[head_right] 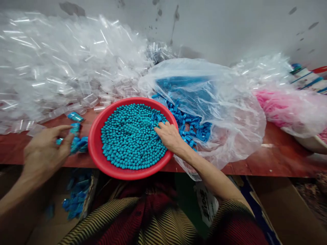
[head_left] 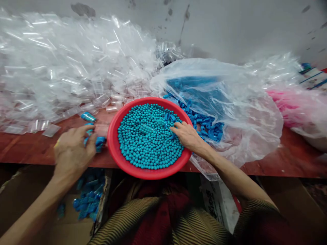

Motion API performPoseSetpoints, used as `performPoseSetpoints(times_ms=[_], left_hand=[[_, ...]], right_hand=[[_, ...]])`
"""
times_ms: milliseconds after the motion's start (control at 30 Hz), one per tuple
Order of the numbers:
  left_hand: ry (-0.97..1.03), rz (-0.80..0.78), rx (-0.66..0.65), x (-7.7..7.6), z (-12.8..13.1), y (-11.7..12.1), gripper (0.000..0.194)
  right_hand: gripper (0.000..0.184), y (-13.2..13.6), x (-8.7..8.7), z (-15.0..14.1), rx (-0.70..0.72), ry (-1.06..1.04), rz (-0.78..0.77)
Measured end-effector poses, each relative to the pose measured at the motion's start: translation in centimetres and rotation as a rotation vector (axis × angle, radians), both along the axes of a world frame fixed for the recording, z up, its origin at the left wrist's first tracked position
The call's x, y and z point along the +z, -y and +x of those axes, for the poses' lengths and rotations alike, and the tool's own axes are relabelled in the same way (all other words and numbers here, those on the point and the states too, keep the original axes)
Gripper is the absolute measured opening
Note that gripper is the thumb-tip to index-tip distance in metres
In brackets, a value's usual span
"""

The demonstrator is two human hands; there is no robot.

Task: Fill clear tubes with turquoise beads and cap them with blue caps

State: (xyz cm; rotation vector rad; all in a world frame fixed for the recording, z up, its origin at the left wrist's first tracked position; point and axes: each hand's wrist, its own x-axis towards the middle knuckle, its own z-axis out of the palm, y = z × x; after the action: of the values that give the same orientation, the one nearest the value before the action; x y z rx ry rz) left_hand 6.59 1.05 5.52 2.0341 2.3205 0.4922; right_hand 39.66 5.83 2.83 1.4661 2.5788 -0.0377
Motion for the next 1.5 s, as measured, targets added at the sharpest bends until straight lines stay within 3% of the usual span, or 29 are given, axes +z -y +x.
performPoseSetpoints(times_ms=[133, 267, 367, 467, 600, 667, 867, 1000, 1100, 1200, 1333, 1500], left_hand=[[-0.094, -0.334, -0.121, -0.9, 4.8, -2.9, 0.041], [-0.149, -0.441, -0.253, -3.0, 8.4, -6.4, 0.048], [-0.050, -0.530, -0.241, -4.2, 9.8, -7.7, 0.051], [0.011, -0.509, -0.160, -4.5, 10.9, -7.7, 0.052], [0.062, -0.475, -0.138, -4.6, 12.0, -7.1, 0.048], [0.126, -0.426, -0.160, -5.0, 12.4, -6.9, 0.044], [0.413, -0.299, -0.237, -6.4, 13.1, -7.3, 0.039], [0.453, -0.288, -0.352, -7.0, 14.0, -7.7, 0.024], [0.400, -0.250, -0.433, -7.5, 14.6, -7.8, 0.024], [0.369, -0.247, -0.487, -7.6, 15.0, -7.8, 0.025], [0.418, -0.301, -0.459, -7.5, 14.5, -8.1, 0.018], [0.776, -0.377, -0.490, -7.2, 12.8, -7.6, 0.013]], right_hand=[[0.034, -0.7, 0.7, 0.7, -0.029, 0.047, 0.003], [0.032, -0.7, 1.9, 0.5, -0.160, 0.070, 0.007], [0.036, -0.2, 1.4, -0.8, -0.277, 0.126, -0.042], [0.041, 0.6, 0.2, -2.5, -0.304, 0.121, -0.034], [0.031, 1.5, -0.7, -3.8, -0.205, 0.071, -0.028], [0.032, 1.5, -0.8, -3.9, -0.192, 0.050, -0.037], [0.039, 0.1, -0.8, -3.6, -0.326, 0.066, -0.048], [0.021, 0.3, -1.0, -2.9, -0.268, 0.087, -0.016], [0.020, 0.8, -1.3, -2.5, -0.178, 0.073, -0.015], [0.024, 1.0, -1.6, -2.4, -0.124, 0.011, -0.083], [0.024, 0.3, -1.4, -1.7, -0.202, -0.137, -0.167], [0.028, -0.5, -0.7, -1.2, -0.310, -0.366, -0.128]])
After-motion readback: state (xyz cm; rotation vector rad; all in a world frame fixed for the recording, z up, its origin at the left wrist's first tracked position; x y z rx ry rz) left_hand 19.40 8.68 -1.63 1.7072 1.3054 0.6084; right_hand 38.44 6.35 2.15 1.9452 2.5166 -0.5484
